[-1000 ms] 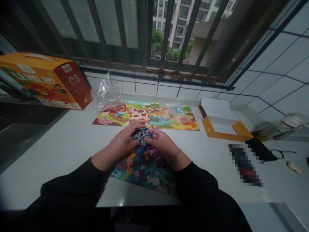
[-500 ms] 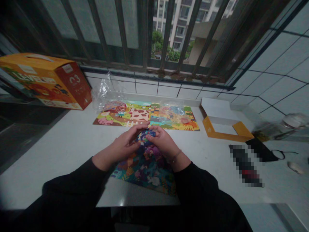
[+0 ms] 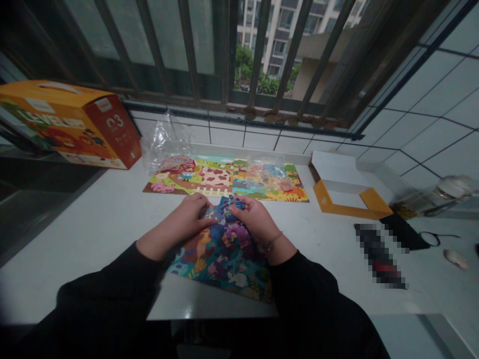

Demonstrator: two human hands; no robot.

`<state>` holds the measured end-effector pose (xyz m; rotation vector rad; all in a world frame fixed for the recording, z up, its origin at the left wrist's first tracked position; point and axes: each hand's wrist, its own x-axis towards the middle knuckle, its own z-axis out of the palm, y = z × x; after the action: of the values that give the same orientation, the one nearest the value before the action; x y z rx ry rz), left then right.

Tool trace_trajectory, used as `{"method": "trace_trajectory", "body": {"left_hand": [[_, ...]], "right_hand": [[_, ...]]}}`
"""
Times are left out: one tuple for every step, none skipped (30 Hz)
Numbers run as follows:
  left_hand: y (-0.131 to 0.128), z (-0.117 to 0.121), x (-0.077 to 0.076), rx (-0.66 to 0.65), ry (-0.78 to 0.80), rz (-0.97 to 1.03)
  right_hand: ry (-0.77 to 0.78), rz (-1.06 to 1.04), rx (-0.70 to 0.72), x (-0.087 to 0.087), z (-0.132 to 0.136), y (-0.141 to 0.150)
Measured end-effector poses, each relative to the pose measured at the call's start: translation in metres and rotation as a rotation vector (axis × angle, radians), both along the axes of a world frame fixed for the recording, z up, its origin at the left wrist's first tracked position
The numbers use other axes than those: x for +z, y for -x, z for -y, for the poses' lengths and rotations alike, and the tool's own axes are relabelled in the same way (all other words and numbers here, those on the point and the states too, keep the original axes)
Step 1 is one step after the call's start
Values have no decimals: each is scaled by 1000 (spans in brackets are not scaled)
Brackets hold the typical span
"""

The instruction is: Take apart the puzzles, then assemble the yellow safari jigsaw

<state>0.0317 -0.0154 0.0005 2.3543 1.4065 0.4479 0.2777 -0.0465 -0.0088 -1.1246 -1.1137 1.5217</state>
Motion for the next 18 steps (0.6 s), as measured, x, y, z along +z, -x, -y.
{"method": "trace_trajectory", "body": {"left_hand": [[-1,0,0,6,12,21],[-1,0,0,10,20,44],[-2,0,0,8,28,69],[-3,0,1,4,41,95],[-4,1,3,2,63,125],[-5,3,5,-1,92,158],[-7,4,6,-7,123,197],[-9,6,8,-15,153,240],[-10,7,10,-25,177,290],[-12,8,11,-36,201,350],[-14,9,11,-49,229,419],[-15,10,11,-57,262,494],[-15,9,10,-57,296,566],[-16,9,9,-48,316,619],[-15,8,7,-31,308,640],[-15,7,5,-11,267,620],[-14,6,3,9,200,562],[-13,5,2,24,122,480]], "right_hand": [[-3,15,24,1,1,0],[-10,36,41,2,1,-1],[-21,63,50,2,1,-1],[-37,98,53,2,1,-2],[-58,138,51,2,1,-2],[-78,176,45,1,0,-2],[-98,203,36,0,0,-2],[-112,213,26,-1,0,-1],[-118,204,19,-1,0,0],[-119,181,18,-1,0,1],[-116,157,21,-1,0,2],[-114,143,24,-1,0,2],[-114,141,18,0,0,2],[-121,149,-3,1,-1,0],[-133,163,-42,2,-2,-2],[-145,184,-94,3,-3,-5],[-153,217,-146,3,-5,-8],[-158,268,-194,3,-6,-12]]}}
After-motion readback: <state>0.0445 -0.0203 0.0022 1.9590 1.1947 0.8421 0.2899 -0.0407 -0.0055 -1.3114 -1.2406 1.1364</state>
